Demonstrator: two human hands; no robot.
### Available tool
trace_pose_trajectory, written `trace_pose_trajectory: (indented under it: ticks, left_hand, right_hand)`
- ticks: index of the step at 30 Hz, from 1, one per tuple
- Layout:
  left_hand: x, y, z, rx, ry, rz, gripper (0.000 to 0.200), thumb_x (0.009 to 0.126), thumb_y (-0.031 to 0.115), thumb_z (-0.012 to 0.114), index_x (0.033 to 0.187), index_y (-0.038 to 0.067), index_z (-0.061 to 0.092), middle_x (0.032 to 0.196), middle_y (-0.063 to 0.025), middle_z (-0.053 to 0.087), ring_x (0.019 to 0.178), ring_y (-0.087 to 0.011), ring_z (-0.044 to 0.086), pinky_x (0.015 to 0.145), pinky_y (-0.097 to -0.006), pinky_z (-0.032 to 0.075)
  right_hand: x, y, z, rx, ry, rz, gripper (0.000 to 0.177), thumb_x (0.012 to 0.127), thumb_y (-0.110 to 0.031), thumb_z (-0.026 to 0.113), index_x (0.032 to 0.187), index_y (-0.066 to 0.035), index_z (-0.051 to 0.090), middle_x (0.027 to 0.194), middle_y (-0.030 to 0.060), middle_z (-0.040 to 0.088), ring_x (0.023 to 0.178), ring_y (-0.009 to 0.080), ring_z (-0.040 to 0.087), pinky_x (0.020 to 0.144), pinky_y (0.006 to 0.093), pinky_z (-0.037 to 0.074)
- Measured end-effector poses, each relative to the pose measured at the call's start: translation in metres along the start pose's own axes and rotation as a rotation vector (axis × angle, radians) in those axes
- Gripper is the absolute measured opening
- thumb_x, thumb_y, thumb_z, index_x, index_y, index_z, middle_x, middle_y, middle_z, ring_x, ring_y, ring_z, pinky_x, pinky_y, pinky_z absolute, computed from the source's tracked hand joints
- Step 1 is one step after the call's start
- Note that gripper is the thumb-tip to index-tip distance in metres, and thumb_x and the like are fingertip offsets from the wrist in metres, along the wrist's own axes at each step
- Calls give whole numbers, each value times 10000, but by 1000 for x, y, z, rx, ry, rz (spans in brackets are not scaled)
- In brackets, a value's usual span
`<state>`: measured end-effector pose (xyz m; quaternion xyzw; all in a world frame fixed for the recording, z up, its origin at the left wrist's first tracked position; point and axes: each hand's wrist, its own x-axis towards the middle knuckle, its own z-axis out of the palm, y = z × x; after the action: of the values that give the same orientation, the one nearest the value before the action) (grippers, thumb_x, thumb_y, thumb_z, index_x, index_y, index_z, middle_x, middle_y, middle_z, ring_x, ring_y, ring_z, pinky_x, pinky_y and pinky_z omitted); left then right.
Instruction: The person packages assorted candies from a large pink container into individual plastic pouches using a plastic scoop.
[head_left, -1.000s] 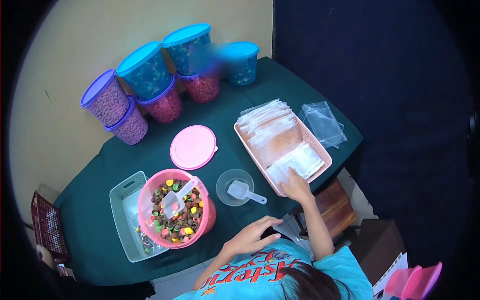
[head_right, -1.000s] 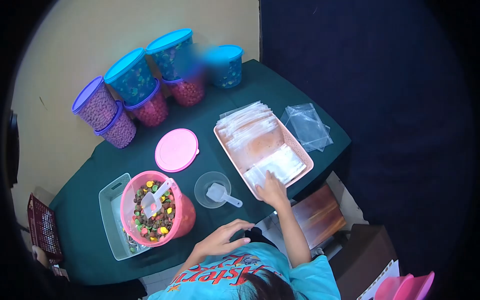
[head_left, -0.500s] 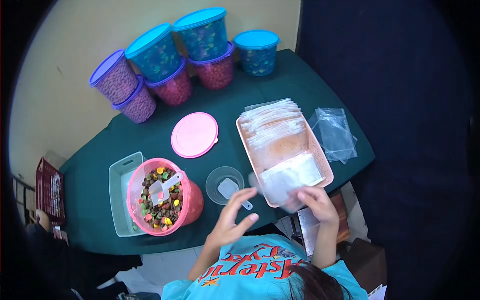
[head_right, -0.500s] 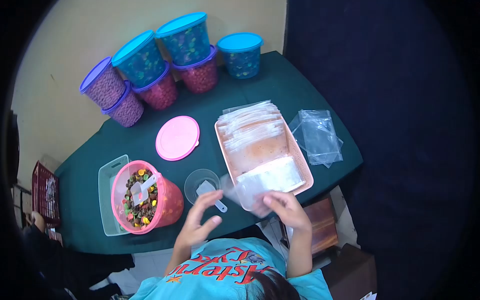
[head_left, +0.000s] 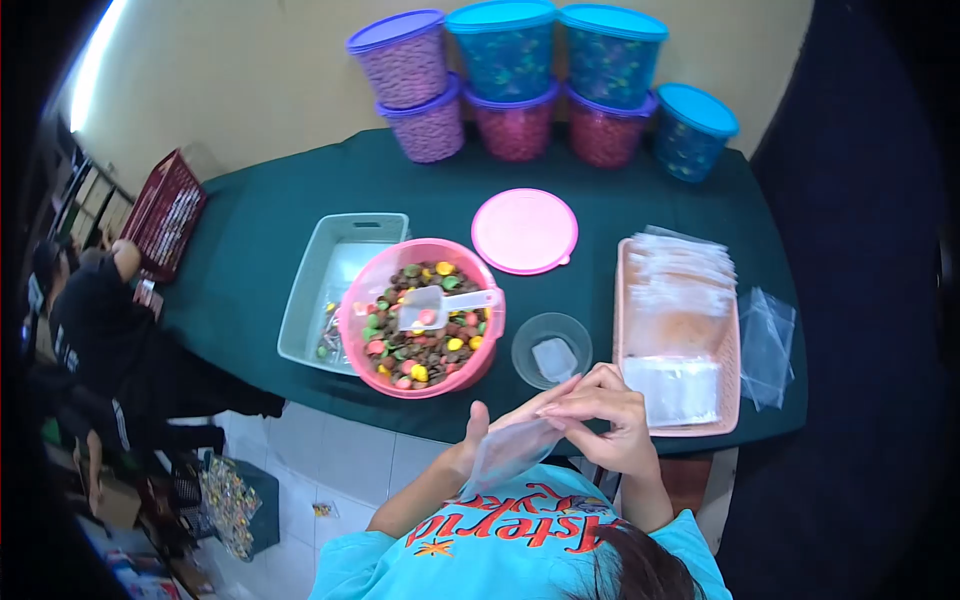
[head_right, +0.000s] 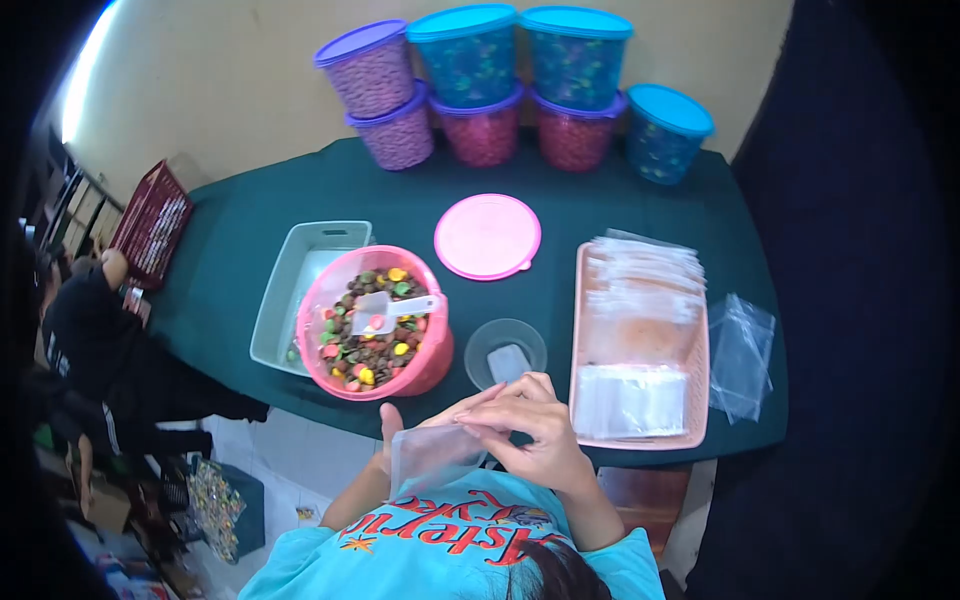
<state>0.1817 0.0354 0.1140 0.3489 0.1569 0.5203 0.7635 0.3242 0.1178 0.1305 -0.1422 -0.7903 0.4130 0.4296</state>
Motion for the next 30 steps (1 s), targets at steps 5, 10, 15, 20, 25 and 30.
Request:
trace_pose_trajectory:
  ticks: [5,10,15,20,25,30]
  left_hand:
    - [-33,20,-10,99,73,150,1111,657,806,284,1358,-4,-12,1417,-152,63,1314,-245,90,1056,-399,70]
    - [-78,34,-44,133,159,117,1191,580,813,414,1353,-18,53,1395,-153,108,1299,-240,135,1053,-397,112]
    - [-105,71,-67,129,214,71,1194,554,776,486,1346,-28,95,1374,-169,172,1282,-251,193,1037,-394,164]
    - [-116,99,-92,35,119,62,1197,538,758,501,1332,-54,125,1358,-177,211,1258,-254,259,1020,-367,209]
    - [-129,128,-117,19,60,-1,1194,528,765,504,1325,-56,163,1351,-178,229,1250,-252,274,1012,-362,220]
    - [-139,144,-138,303,-99,-74,1090,611,713,513,1315,-60,202,1306,-188,302,1223,-261,313,1006,-362,221]
  right_hand:
    - [22,-1,47,-123,50,-167,272,609,-20,689,869,-79,631,803,29,619,737,188,524,731,331,360]
    - [40,-8,93,-241,66,-228,321,580,-66,701,894,-76,633,852,35,592,794,199,511,749,342,361]
    - [57,-11,137,-351,90,-294,325,606,-76,692,926,-76,635,918,45,609,807,199,519,764,354,366]
    - [69,-8,177,-407,163,-301,315,606,-86,704,916,-106,645,942,39,611,837,199,526,784,365,375]
    - [76,-8,216,-525,294,-350,277,583,-104,738,840,-143,646,859,-2,601,828,186,521,763,361,371]
    - [83,-28,226,-529,221,-158,239,563,-113,760,737,-125,596,766,-29,591,718,163,484,672,339,317]
